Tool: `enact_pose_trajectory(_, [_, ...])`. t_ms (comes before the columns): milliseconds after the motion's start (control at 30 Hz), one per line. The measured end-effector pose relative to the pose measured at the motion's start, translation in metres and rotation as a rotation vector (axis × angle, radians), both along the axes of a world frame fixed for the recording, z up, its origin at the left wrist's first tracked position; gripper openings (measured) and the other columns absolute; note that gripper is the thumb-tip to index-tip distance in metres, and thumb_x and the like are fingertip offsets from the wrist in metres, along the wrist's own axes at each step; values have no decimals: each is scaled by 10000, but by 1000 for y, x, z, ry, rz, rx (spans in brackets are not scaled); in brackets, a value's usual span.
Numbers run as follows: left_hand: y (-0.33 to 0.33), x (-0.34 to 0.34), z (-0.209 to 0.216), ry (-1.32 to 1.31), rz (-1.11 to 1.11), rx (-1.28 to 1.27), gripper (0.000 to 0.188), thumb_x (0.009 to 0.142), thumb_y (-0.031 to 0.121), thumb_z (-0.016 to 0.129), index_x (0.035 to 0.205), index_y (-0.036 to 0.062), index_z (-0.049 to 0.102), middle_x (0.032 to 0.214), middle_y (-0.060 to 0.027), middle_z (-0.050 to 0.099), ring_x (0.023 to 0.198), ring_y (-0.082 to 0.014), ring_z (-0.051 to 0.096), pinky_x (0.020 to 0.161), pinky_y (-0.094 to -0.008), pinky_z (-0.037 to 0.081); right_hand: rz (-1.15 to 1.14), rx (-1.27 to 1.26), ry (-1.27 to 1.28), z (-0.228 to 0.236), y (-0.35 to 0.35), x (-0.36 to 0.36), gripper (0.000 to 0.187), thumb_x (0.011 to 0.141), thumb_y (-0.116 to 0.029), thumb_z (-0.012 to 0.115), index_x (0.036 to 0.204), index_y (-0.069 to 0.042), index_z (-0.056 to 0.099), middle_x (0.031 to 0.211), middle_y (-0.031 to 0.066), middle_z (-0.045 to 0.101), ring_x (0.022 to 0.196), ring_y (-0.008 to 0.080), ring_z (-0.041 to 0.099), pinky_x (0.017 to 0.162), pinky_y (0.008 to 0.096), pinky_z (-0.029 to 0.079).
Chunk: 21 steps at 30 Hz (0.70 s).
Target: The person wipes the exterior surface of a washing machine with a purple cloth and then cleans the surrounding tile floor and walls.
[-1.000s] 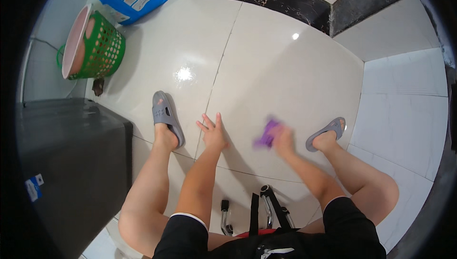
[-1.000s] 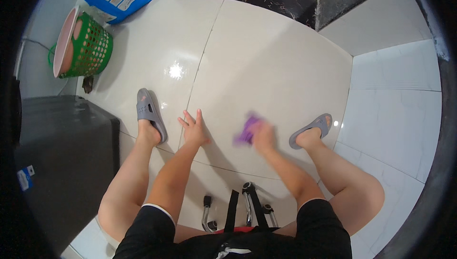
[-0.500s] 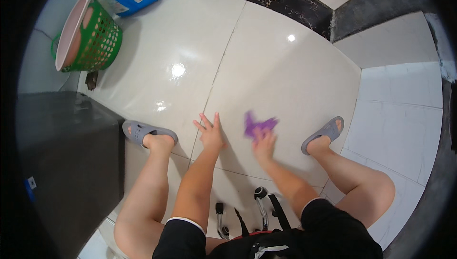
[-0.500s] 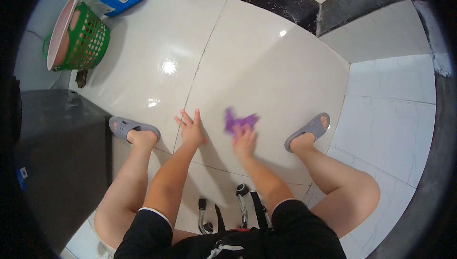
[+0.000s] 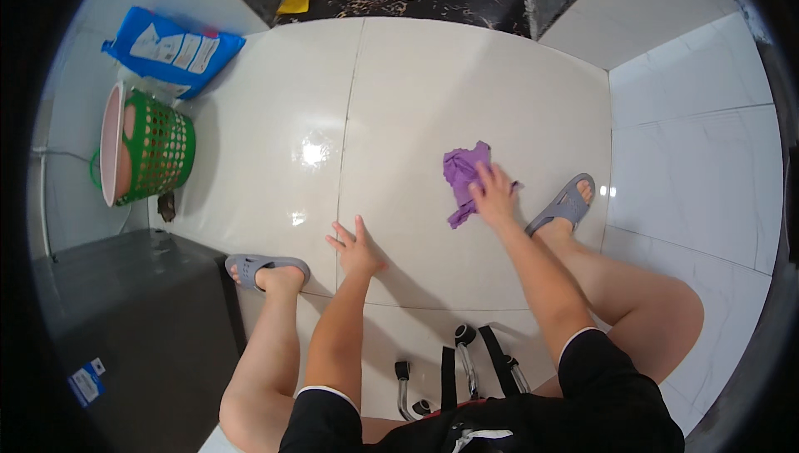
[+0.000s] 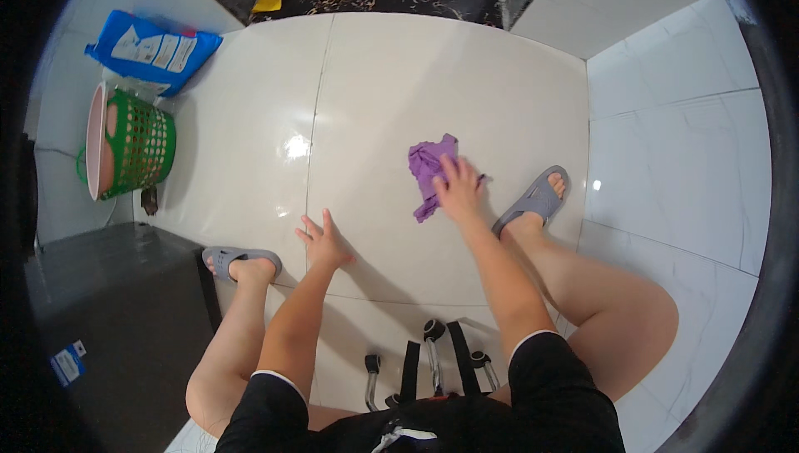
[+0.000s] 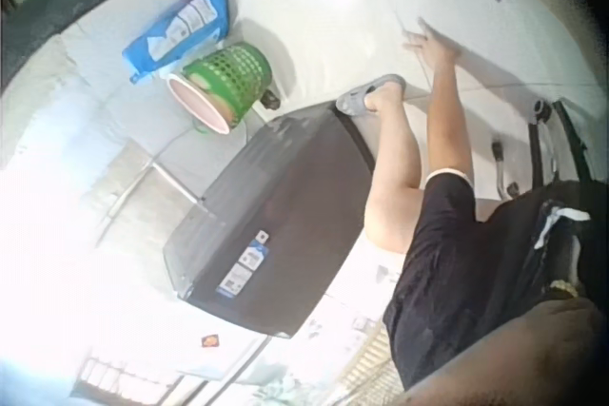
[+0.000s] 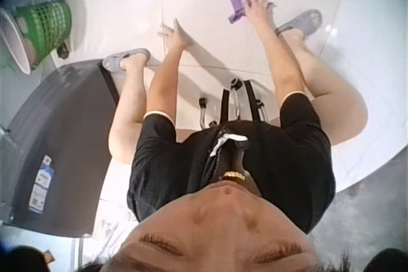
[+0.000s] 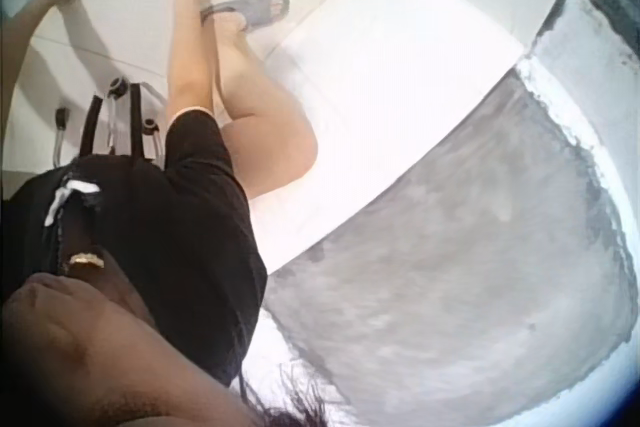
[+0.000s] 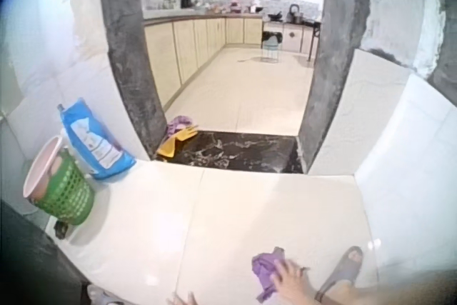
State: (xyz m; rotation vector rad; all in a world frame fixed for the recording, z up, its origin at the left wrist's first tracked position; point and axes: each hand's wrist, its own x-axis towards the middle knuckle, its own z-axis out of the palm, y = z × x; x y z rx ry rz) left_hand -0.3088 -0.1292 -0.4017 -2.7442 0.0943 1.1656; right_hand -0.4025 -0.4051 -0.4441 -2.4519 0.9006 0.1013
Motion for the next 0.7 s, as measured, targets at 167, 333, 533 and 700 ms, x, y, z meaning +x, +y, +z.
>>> enact_pose_trajectory(167, [-4, -1, -1, 14, 5, 24, 1288, 521, 256, 886, 1472, 308, 19, 1517, -189, -124, 1390, -436, -55, 1001, -355, 416, 367, -240, 71, -14, 97, -34, 524, 788, -350, 613, 1289, -283, 479, 1413, 55, 352, 1326, 309, 255, 982, 602, 268])
enact_pose_trajectory(333, [-14, -3, 4, 32, 11, 35, 1281, 525, 235, 883, 1475, 285, 26, 1518, -194, -108, 1390, -438, -46, 1021, -376, 394, 295, -104, -120, -37, 77, -53, 362, 773, -171, 612, 1129, -225, 573, 1280, 35, 492, 1232, 245, 400, 987, 538, 281])
enact_pose_trajectory(533, [-10, -4, -5, 0, -28, -75, 1261, 527, 233, 880, 1477, 258, 50, 1512, -231, -70, 1374, -480, -42, 1032, -392, 378, -745, -259, -257, -41, -138, -17, 354, 847, -79, 541, 1199, -51, 521, 1243, 186, 508, 1148, 347, 458, 978, 475, 339])
enact_pose_trajectory(700, [13, 3, 7, -10, 3, -29, 1273, 505, 259, 889, 1473, 276, 62, 1508, -241, -59, 1363, -505, -32, 1005, -393, 416, -724, -8, 178, -15, -101, 73, 470, 842, -176, 552, 1299, -220, 456, 1423, 88, 343, 1320, 340, 271, 992, 569, 288])
